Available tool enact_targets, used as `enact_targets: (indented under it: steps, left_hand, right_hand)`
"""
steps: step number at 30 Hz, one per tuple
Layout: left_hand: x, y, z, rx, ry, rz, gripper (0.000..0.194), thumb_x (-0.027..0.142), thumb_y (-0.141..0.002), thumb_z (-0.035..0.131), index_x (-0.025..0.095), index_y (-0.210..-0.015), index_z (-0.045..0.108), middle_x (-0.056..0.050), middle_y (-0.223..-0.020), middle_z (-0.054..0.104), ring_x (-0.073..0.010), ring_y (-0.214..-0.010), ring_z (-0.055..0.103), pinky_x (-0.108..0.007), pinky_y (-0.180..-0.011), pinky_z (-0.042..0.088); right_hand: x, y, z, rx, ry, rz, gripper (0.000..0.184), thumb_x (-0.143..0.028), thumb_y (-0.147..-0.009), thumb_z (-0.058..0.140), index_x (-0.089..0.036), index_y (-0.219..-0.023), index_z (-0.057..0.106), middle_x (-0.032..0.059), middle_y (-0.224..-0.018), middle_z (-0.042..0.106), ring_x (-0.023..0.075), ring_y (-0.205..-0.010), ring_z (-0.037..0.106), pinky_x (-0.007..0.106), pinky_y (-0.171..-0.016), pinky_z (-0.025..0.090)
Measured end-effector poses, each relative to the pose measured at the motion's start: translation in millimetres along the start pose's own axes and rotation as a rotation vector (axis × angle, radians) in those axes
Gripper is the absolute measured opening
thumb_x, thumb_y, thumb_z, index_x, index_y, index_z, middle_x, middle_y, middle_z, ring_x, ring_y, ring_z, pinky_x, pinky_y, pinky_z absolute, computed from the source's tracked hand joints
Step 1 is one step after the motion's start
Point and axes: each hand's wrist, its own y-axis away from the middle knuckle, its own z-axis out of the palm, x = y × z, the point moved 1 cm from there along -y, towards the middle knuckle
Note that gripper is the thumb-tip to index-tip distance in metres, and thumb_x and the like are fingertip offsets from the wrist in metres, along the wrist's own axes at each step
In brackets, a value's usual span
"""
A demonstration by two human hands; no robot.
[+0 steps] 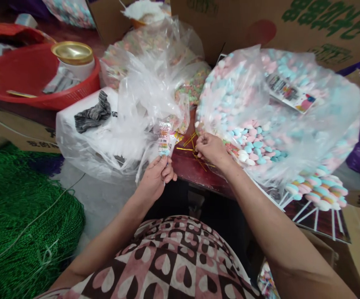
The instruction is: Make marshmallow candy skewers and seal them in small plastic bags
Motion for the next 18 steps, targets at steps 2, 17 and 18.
enact_targets:
  steps: [2, 17, 18]
  left_hand:
    - [0.1, -0.1, 0.1, 0.004, -0.002, 0.000, 0.030, 0.043, -0.081, 0.069, 0.017, -0.079, 0.054, 0.012, -0.046, 0.035, -0.0037, -0.037, 0.036, -0.022, -0.051, 0.046]
    - [-1.2, 1.0, -1.8, 0.016, 0.008, 0.000, 0.030, 0.044, -0.081, 0.069, 0.017, -0.080, 0.054, 0.012, -0.046, 0.034, -0.0036, -0.037, 0.036, -0.022, -0.051, 0.046]
    - [-1.3, 1.5, -2.3, 0.013, 0.006, 0.000, 0.031, 0.044, -0.081, 0.069, 0.017, -0.080, 0.054, 0.012, -0.046, 0.035, -0.0037, -0.037, 0.036, -0.022, -0.051, 0.046]
  right_hand:
    - [2.4, -0.1, 2.1, 0.014, 0.090, -0.071, 0.008, -0.014, -0.078, 0.054, -0.018, -0.078, 0.060, 0.0001, -0.068, 0.067, 0.0106, -0.053, 0.059, 0.022, -0.054, 0.047]
    - [-18.5, -8.9, 27.1, 0.024, 0.849, -0.394, 0.021, -0.012, -0.087, 0.047, -0.011, -0.087, 0.067, 0.0165, -0.094, 0.071, 0.0237, -0.087, 0.065, 0.031, -0.077, 0.045]
    - [-16.7, -8.6, 23.9, 0.038, 0.828, -0.382, 0.019, -0.012, -0.087, 0.046, -0.012, -0.085, 0.066, 0.0142, -0.091, 0.072, 0.0219, -0.084, 0.066, 0.030, -0.076, 0.046]
